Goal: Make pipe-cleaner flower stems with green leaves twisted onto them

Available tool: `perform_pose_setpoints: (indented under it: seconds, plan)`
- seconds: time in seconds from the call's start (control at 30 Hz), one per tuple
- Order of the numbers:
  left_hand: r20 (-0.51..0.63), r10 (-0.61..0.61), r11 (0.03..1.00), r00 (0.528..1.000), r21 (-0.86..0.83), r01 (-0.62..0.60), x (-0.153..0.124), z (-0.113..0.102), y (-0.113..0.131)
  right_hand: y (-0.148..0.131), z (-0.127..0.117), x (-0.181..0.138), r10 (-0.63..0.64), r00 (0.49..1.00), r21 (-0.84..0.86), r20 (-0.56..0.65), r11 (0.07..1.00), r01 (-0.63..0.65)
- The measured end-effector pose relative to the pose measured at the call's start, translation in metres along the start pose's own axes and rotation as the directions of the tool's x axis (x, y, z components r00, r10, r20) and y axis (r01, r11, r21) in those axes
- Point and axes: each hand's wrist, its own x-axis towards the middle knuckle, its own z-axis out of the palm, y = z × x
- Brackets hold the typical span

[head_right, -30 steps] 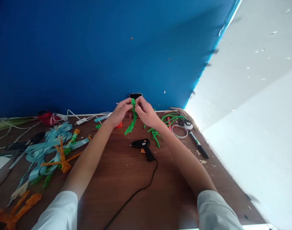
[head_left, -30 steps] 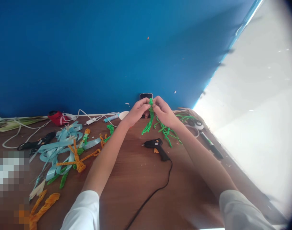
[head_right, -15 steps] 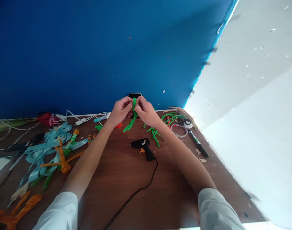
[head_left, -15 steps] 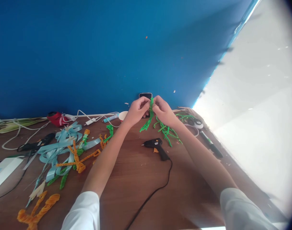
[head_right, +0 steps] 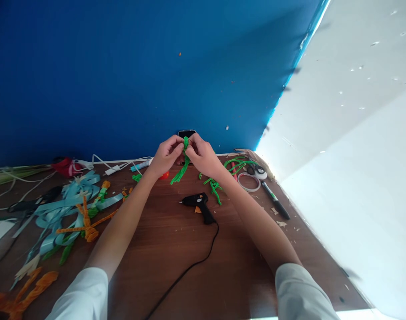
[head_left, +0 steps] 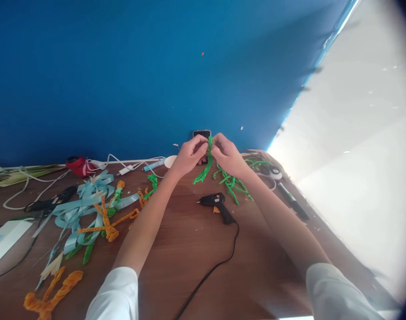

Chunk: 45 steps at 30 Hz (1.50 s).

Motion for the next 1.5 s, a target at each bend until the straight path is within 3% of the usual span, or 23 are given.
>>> perform_pose_setpoints:
  seconds: [0.2, 0.4, 0.63, 0.8, 1.0, 1.23, 1.4, 1.5]
  plan:
    - [-0.068, 0.036, 0.973, 0.997, 0.229, -0.019, 0.000, 0.002, 0.009, 0.001, 0.001, 0.000, -0.014, 1.000, -0.091, -0.018, 0.996, 0.012]
    - [0.015, -0.079, 0.996, 0.997, 0.036, 0.078, 0.001, 0.004, 0.008, 0.005, 0.002, -0.002, -0.047, 0.999, -0.131, 0.012, 0.990, 0.048]
    - [0.242, -0.164, 0.979, 0.956, -0.075, 0.187, -0.002, -0.012, 0.015, 0.001, 0.002, -0.006, -0.068, 0.995, -0.080, 0.069, 0.994, 0.074]
    - [0.142, -0.143, 0.988, 0.980, -0.035, 0.149, -0.001, -0.009, 0.017, 0.001, 0.002, -0.004, -0.069, 0.995, -0.141, 0.069, 0.987, 0.078]
    - [0.057, -0.212, 0.971, 0.976, -0.097, 0.216, -0.002, 0.005, 0.019, 0.002, 0.005, -0.003, -0.083, 0.997, -0.200, 0.007, 0.976, 0.083]
    - [-0.173, -0.170, 0.984, 0.970, -0.078, 0.159, -0.001, 0.016, 0.023, -0.002, 0.014, -0.004, -0.060, 0.994, -0.218, -0.094, 0.975, 0.038]
    - [-0.021, -0.167, 0.970, 0.986, -0.186, 0.160, 0.000, 0.012, 0.023, 0.000, 0.002, -0.002, -0.069, 0.996, -0.172, -0.048, 0.983, 0.060]
    - [-0.001, -0.156, 0.972, 0.988, -0.178, 0.154, 0.001, 0.008, 0.019, 0.001, -0.006, -0.002, -0.051, 0.999, -0.162, 0.005, 0.986, 0.051]
